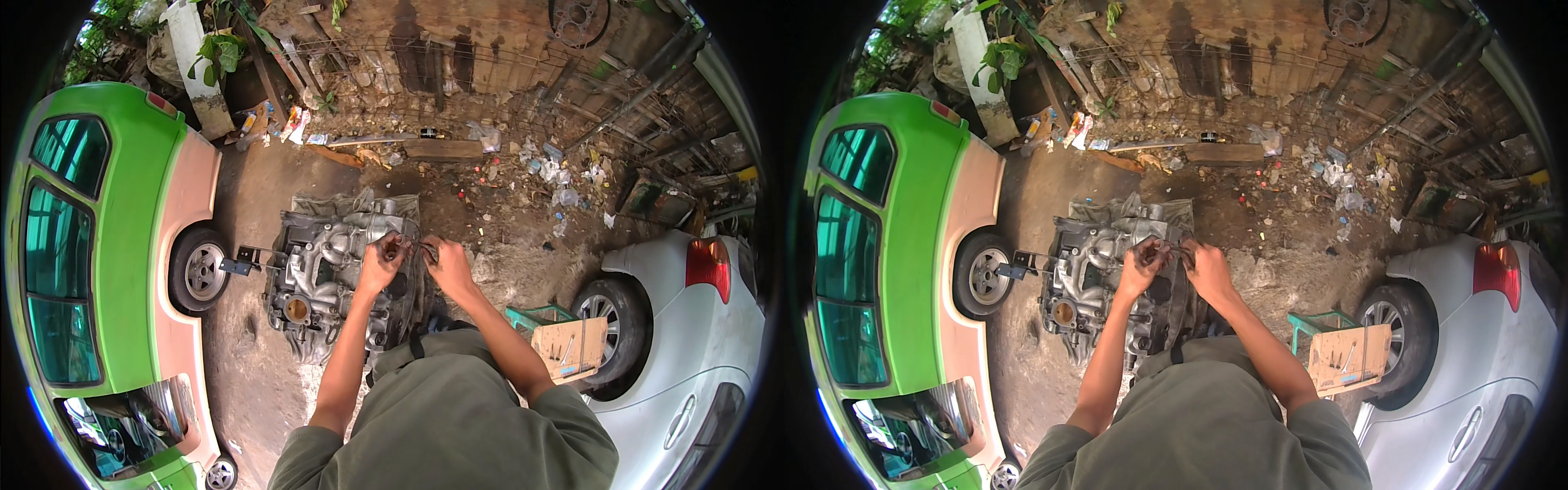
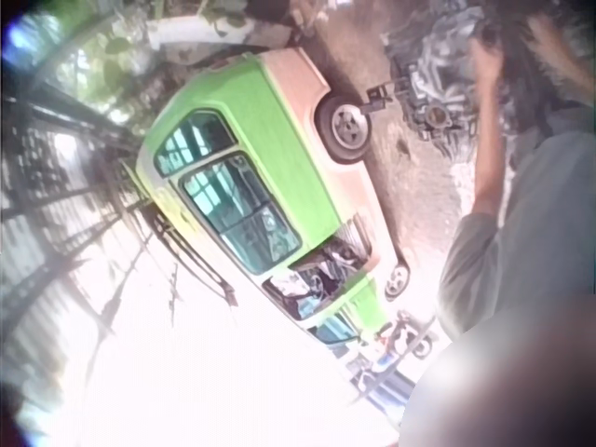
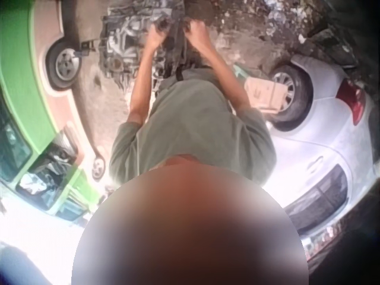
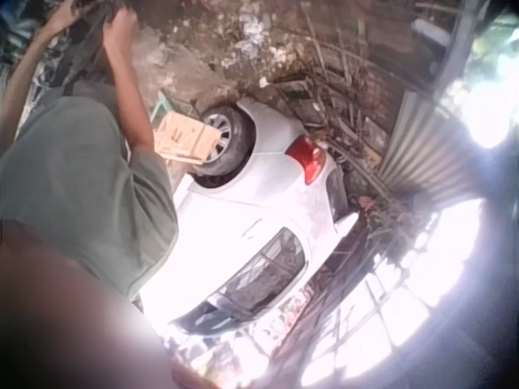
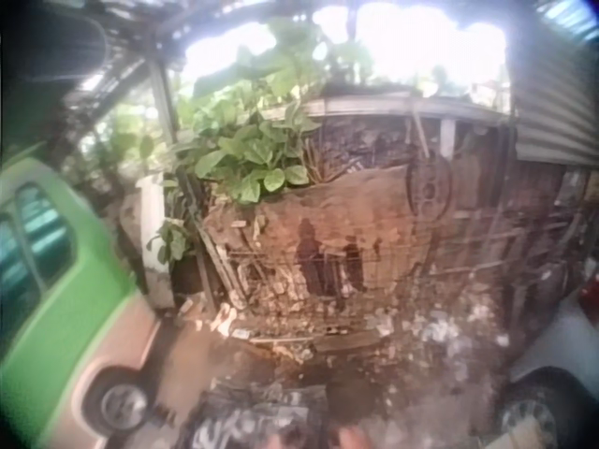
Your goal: The person uses a wrench to tighten bolts on a car engine block resting on a cloth on the ground. The person repeatedly turns the wrench on different bolt locations while stabilizing the engine with the other hand.
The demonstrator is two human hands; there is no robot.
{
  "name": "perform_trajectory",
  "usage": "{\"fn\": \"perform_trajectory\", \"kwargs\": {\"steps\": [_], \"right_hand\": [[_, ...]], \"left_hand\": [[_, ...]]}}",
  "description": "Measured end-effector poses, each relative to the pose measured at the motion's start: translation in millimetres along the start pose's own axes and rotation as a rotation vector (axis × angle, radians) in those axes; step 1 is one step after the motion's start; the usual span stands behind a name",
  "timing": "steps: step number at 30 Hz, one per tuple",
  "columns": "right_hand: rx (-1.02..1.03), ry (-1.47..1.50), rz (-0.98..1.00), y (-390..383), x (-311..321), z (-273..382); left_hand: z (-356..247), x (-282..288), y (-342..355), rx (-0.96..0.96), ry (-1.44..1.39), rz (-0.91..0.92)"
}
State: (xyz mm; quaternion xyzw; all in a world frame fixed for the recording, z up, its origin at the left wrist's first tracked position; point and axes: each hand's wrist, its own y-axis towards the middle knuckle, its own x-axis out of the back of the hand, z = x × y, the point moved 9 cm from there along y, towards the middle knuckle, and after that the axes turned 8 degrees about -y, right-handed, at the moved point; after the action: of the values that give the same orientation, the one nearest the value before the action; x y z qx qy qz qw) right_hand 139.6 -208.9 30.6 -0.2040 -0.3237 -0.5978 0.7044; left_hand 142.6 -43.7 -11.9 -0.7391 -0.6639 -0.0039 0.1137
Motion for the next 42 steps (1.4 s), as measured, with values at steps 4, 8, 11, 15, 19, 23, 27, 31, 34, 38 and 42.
{"fn": "perform_trajectory", "kwargs": {"steps": [4,8,11,15,19,23,27,31,34,38,42], "right_hand": [[0.054,0.093,-0.045,0.6,8.9,5.9],[0.100,0.115,-0.058,-1.3,11.4,9.1],[0.073,0.073,-0.002,-3.4,4.1,6.9],[0.082,0.078,0.024,-6.1,-0.9,8.2],[0.084,0.114,0.006,-6.0,1.6,8.6],[0.090,0.134,0.008,-0.9,6.0,11.6],[0.189,0.144,0.002,3.0,7.7,26.8],[0.184,0.152,0.092,2.6,-6.0,23.4],[0.225,0.149,0.079,2.4,-16.3,15.8],[0.056,0.116,0.099,4.3,-36.4,-17.4],[0.068,0.065,0.071,-1.3,-43.6,-35.1]], "left_hand": [[-1.4,-9.6,-4.9,-0.035,-0.326,-0.015],[-4.5,-17.1,-9.2,-0.108,-0.416,-0.067],[-11.1,-16.3,-15.7,-0.183,-0.183,-0.140],[-15.4,-11.6,-22.0,-0.218,0.040,-0.230],[-3.5,-13.4,-22.2,-0.208,-0.007,-0.248],[16.7,-12.5,-20.1,-0.158,-0.106,-0.262],[10.5,-12.4,-26.6,-0.225,-0.145,-0.238],[-5.4,-10.7,-30.5,-0.216,-0.183,-0.238],[-13.4,-5.7,-31.0,-0.116,0.034,-0.221],[-15.3,-9.4,-29.4,-0.015,0.237,-0.139],[-33.3,9.1,-40.0,-0.328,0.053,-0.343]]}}
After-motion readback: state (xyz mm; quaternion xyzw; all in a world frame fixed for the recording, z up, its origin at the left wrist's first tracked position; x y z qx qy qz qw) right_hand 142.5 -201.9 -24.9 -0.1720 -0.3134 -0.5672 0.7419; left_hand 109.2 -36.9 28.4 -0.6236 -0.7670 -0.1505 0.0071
